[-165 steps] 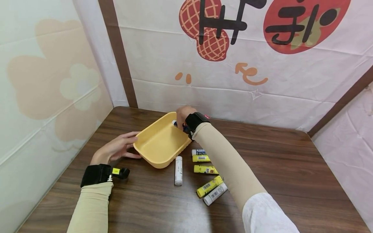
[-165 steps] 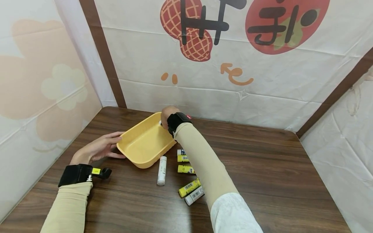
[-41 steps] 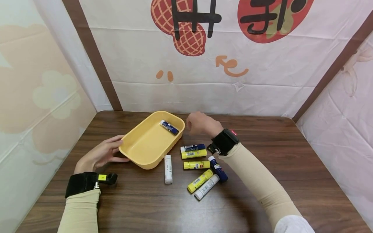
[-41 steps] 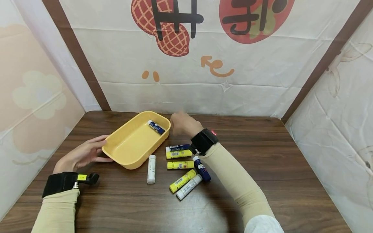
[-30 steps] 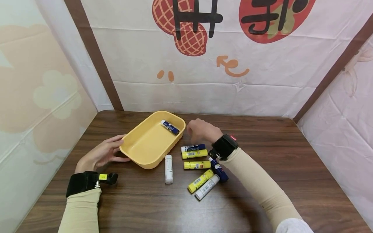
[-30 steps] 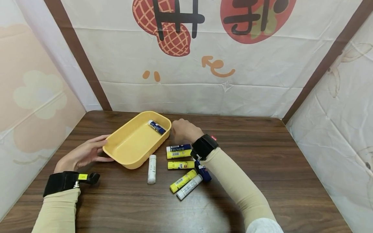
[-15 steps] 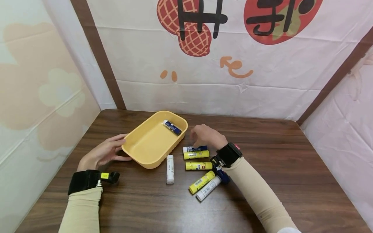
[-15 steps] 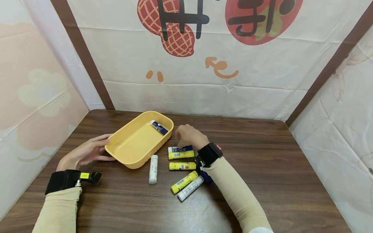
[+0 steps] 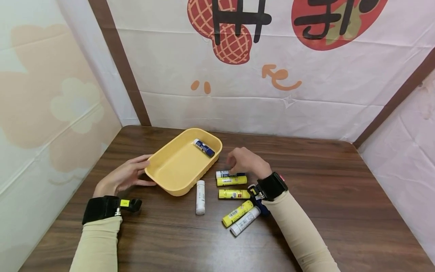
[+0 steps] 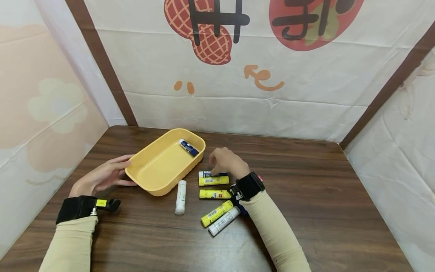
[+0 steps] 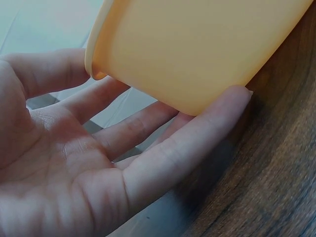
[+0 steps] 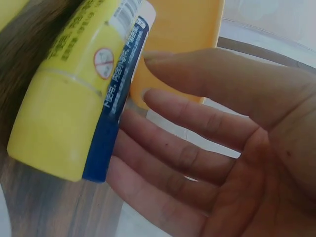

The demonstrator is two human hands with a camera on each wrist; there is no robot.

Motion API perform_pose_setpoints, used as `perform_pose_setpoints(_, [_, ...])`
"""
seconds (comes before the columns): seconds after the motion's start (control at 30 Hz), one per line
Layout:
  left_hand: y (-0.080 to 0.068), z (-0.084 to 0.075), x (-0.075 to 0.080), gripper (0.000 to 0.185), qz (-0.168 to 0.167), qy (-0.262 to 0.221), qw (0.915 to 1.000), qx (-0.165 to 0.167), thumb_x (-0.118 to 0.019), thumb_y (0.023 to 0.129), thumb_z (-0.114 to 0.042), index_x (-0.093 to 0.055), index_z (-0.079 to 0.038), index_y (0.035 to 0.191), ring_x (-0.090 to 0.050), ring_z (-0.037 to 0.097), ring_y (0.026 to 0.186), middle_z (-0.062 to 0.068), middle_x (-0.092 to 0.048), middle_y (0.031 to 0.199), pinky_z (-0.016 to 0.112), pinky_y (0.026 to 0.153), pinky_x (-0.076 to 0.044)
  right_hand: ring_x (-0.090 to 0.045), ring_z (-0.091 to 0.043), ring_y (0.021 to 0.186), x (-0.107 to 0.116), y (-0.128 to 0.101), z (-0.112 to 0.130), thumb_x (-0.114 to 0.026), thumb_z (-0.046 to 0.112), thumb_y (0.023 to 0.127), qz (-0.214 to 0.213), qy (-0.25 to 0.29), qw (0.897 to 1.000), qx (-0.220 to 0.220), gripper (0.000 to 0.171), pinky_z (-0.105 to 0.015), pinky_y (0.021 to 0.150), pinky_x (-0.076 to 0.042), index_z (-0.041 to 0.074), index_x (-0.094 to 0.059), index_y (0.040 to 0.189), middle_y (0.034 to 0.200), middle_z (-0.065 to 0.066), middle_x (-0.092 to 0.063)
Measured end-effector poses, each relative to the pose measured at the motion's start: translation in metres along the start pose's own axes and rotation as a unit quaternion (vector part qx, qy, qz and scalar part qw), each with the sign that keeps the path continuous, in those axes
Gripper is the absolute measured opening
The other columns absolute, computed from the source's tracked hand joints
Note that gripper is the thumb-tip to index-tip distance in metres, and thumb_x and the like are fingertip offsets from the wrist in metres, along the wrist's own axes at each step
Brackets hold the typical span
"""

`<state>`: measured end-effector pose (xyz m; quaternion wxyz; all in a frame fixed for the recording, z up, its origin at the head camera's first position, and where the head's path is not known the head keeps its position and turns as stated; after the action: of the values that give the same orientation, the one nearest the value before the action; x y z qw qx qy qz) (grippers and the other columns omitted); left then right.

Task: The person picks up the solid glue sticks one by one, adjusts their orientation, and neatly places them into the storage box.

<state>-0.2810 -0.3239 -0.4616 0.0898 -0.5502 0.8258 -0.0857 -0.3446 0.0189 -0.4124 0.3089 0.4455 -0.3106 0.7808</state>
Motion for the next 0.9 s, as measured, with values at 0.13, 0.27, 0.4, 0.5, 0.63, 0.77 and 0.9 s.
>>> perform_pose_setpoints(0.13, [0.004,0.001,-0.002,0.061,0.002,0.006,1.0,-0.001,-0.042,0.113,-0.029,-0.018,-0.007,0.165,-0.063,0.002,0.122,-0.013,-0.055,0.14,0.047,0.096,-0.063,-0.069,-0.018,0.093,-0.002,-0.002,-0.005,-0.083,0.015,0.088,-0.001,-0.004,1.0,-0.009,0.029,-0.033,0.082,-0.06,0.006,-0.075,0.114,0.104,-0.007,-0.074])
perform_pose_setpoints(0.27, [0.005,0.0,-0.003,0.061,0.0,-0.002,1.0,-0.001,-0.042,0.113,-0.027,-0.017,-0.007,0.165,-0.064,0.002,0.121,-0.014,-0.056,0.138,0.047,0.095,-0.063,-0.068,-0.02,0.094,-0.001,-0.002,-0.005,-0.082,0.014,0.088,-0.002,-0.006,1.0,-0.01,0.029,-0.034,0.082,-0.061,0.006,-0.074,0.115,0.105,-0.007,-0.074])
perform_pose_setpoints(0.4, [0.005,0.0,-0.003,0.061,0.002,-0.013,0.9999,-0.002,-0.042,0.113,-0.025,-0.016,-0.007,0.165,-0.064,0.001,0.121,-0.016,-0.058,0.137,0.045,0.094,-0.064,-0.068,-0.021,0.097,-0.001,-0.002,-0.007,-0.08,0.012,0.089,-0.002,-0.009,1.0,-0.018,0.028,-0.036,0.083,-0.061,0.007,-0.074,0.116,0.106,-0.008,-0.073])
perform_pose_setpoints(0.5, [0.006,0.001,-0.003,0.058,0.004,-0.02,0.9998,-0.004,-0.042,0.113,-0.024,-0.019,-0.008,0.164,-0.064,0.002,0.121,-0.015,-0.058,0.137,0.044,0.094,-0.064,-0.068,-0.022,0.099,-0.002,-0.001,-0.011,-0.08,0.012,0.09,-0.001,-0.011,1.0,-0.023,0.029,-0.036,0.084,-0.06,0.007,-0.073,0.117,0.109,-0.009,-0.073])
perform_pose_setpoints(0.63, [0.004,0.0,-0.003,0.053,0.007,-0.026,0.9996,-0.009,-0.041,0.113,-0.022,-0.024,-0.011,0.162,-0.064,0.003,0.121,-0.015,-0.059,0.137,0.043,0.093,-0.064,-0.068,-0.023,0.101,-0.002,0.0,-0.011,-0.08,0.013,0.09,0.001,-0.018,1.0,-0.026,0.03,-0.037,0.085,-0.06,0.007,-0.073,0.119,0.112,-0.01,-0.072])
perform_pose_setpoints(0.77, [0.005,0.0,-0.003,0.052,0.011,-0.033,0.9994,-0.009,-0.041,0.113,-0.022,-0.025,-0.012,0.162,-0.064,0.004,0.122,-0.014,-0.06,0.137,0.043,0.094,-0.064,-0.067,-0.023,0.1,-0.005,0.0,-0.013,-0.08,0.014,0.089,0.001,-0.023,0.999,-0.035,0.031,-0.038,0.084,-0.059,0.008,-0.073,0.118,0.112,-0.009,-0.071])
perform_pose_setpoints(0.9, [0.005,0.0,-0.004,0.056,0.014,-0.035,0.9993,-0.009,-0.041,0.113,-0.021,-0.021,-0.01,0.164,-0.064,0.004,0.122,-0.014,-0.061,0.137,0.045,0.094,-0.064,-0.066,-0.022,0.099,-0.007,0.0,-0.016,-0.081,0.016,0.089,-0.002,-0.028,0.999,-0.045,0.03,-0.038,0.083,-0.058,0.012,-0.074,0.117,0.112,-0.007,-0.07])
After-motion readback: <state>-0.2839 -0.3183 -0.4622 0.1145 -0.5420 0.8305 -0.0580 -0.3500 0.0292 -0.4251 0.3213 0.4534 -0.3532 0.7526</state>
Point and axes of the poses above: each hand's wrist, its own y-axis towards the middle knuckle, its own x-axis out of the back of the hand, z = x × y, the point moved 7 cm from there along y, towards the middle knuckle
